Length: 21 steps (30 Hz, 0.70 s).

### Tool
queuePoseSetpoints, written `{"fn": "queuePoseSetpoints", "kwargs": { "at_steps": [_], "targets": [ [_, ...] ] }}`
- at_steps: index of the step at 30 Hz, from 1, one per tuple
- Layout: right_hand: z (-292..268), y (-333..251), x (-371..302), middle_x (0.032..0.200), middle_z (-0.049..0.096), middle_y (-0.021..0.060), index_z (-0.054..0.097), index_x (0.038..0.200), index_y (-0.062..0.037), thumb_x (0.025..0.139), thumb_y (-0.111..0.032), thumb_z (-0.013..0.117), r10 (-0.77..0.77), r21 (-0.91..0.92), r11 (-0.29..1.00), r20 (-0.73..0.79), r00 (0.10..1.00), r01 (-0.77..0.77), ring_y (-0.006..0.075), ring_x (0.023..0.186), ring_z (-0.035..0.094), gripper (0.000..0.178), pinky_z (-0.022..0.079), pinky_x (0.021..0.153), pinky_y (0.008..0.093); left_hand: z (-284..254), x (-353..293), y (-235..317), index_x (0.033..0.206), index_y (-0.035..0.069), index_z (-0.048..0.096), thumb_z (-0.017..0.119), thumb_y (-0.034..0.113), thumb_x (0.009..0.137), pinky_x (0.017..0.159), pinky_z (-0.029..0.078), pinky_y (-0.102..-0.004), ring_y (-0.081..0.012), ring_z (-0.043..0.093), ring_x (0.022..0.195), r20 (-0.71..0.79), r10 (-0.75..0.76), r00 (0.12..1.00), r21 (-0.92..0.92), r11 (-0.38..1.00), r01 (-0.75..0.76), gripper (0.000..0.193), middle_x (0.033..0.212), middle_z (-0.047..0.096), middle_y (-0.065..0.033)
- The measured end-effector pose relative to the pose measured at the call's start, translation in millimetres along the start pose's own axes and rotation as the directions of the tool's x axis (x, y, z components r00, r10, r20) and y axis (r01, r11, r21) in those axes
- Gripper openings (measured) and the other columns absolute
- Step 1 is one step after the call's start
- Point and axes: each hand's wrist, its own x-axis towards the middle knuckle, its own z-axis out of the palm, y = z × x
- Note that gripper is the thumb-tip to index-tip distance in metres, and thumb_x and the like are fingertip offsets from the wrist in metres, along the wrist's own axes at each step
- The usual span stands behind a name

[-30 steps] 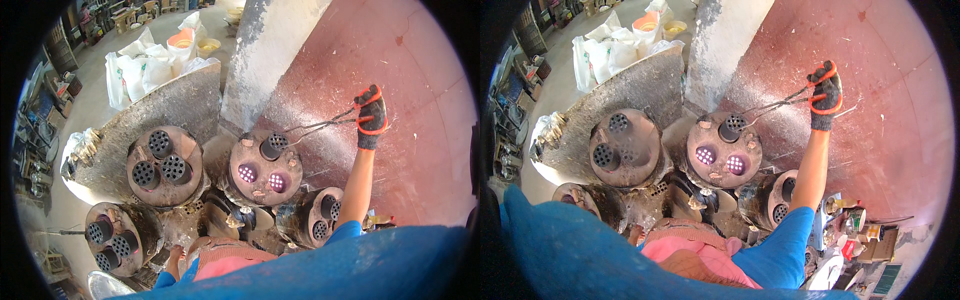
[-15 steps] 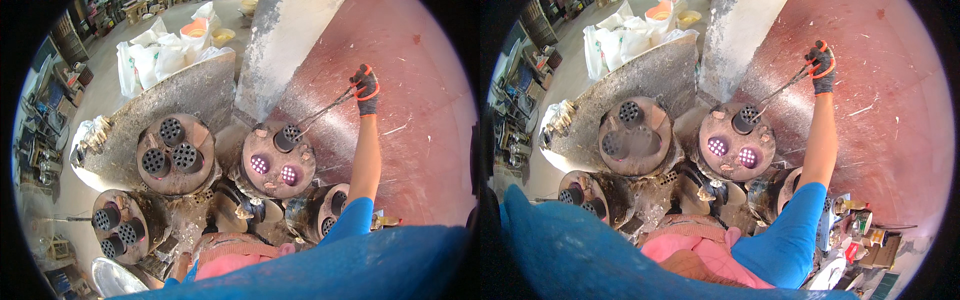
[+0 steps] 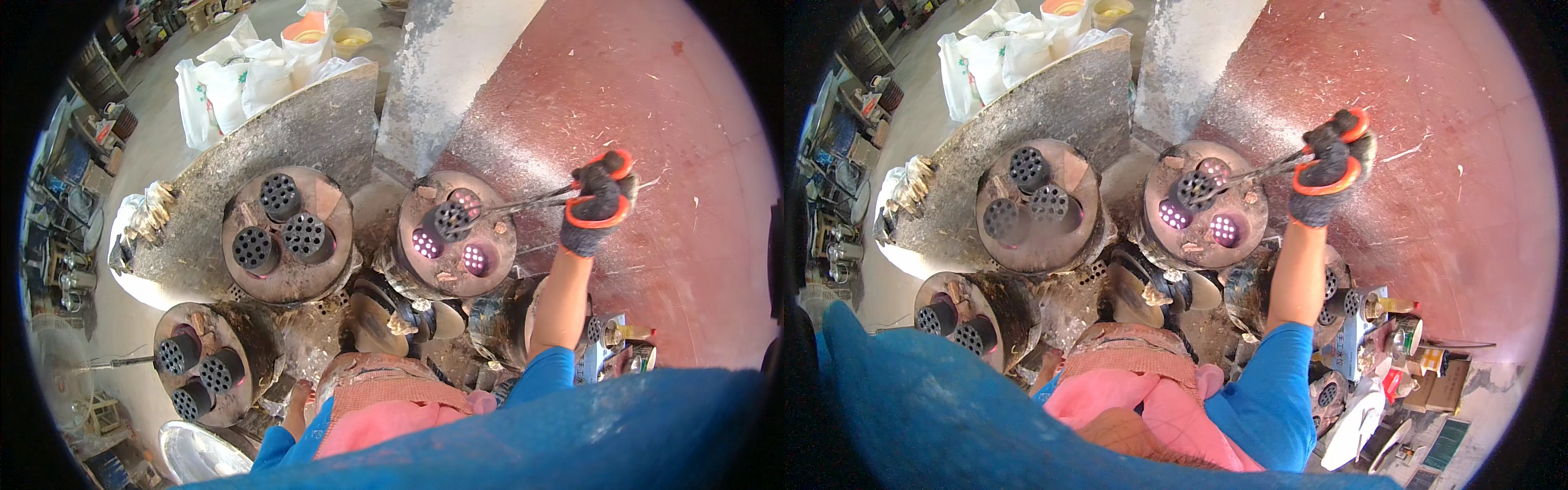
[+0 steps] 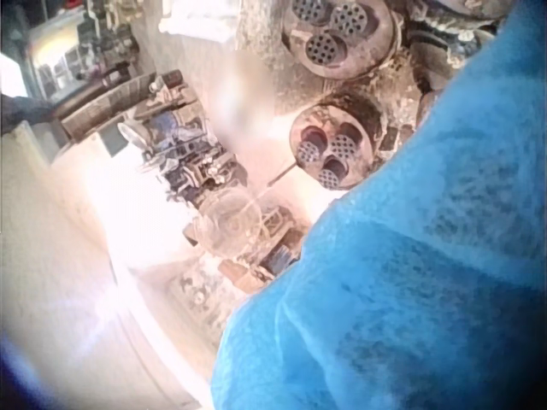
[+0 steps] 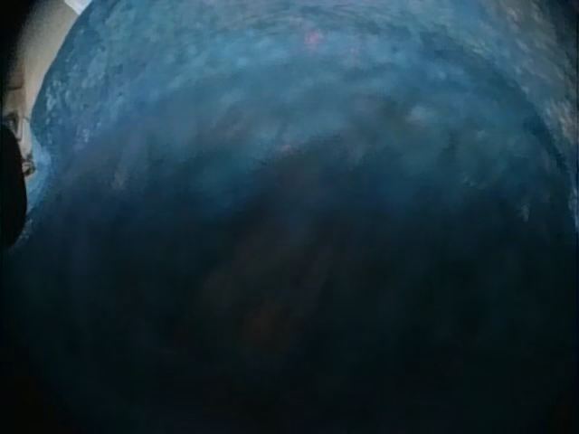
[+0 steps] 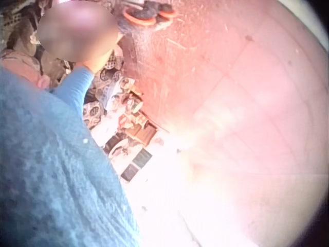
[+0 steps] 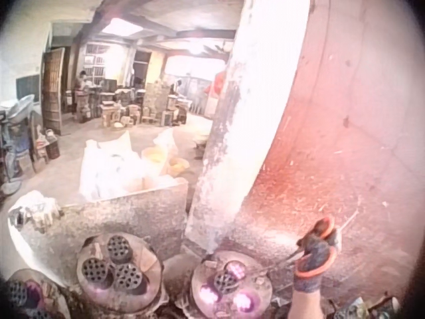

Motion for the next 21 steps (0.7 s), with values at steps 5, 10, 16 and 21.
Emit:
{"fn": "queuePoseSetpoints", "kwargs": {
  "at_steps": [5, 10, 16, 21],
  "targets": [
    [8, 29, -39, 0.064, 0.047, 0.0002, 0.048, 0.086, -0.0077, 0.07, -0.006, 0.053, 0.108, -0.07, 0.992, -0.014, 0.994, -0.109, 0.0087, 0.048, 0.043, 0.018, 0.036, 0.045, 0.0221, -22, 29, 0, 0.096, 0.011, 0.054, 0.05, 0.023, 0.082, 0.042, 0.049, -0.0334, -0.0221, 0.061, 0.053, -0.014, 0.007, 1.0, -0.072, 0.997, -0.008, 0.019, 0.072, 0.062, -0.0123],
    [13, 102, -35, 0.069, 0.051, -0.0002, 0.053, 0.087, -0.0083, 0.083, -0.018, 0.053, 0.209, 0.189, 0.963, -0.086, 0.974, -0.19, 0.0093, 0.056, 0.046, 0.011, 0.039, 0.049, 0.0229, -33, 38, -6, 0.098, 0.009, 0.054, 0.049, 0.022, 0.082, 0.045, 0.051, -0.0337, -0.0232, 0.062, 0.055, -0.011, -0.055, 0.998, 0.072, 0.996, 0.056, 0.021, 0.073, 0.062, -0.0135],
    [20, 121, -42, 0.077, 0.053, 0.0013, 0.053, 0.099, -0.0053, 0.085, -0.02, 0.055, 0.252, 0.202, 0.952, -0.093, 0.963, -0.229, 0.0122, 0.063, 0.049, 0.021, 0.041, 0.055, 0.0253, -23, 28, -35, 0.099, 0.005, 0.054, 0.053, 0.023, 0.08, 0.045, 0.051, -0.035, -0.0231, 0.06, 0.055, -0.021, -0.1, 0.995, -0.006, 0.995, 0.1, 0.026, 0.073, 0.06, -0.0137],
    [-36, 13, 2, 0.073, 0.052, 0.004, 0.049, 0.101, -0.0008, 0.077, -0.006, 0.056, 0.14, 0.002, 0.99, 0.013, 0.99, -0.14, 0.0143, 0.061, 0.052, 0.026, 0.045, 0.058, 0.0272, -14, 31, -44, 0.1, 0.002, 0.055, 0.052, 0.021, 0.079, 0.045, 0.05, -0.0356, -0.0243, 0.061, 0.058, -0.014, -0.016, 1.0, -0.111, 0.994, 0.014, 0.028, 0.074, 0.059, -0.0163]
  ]
}}
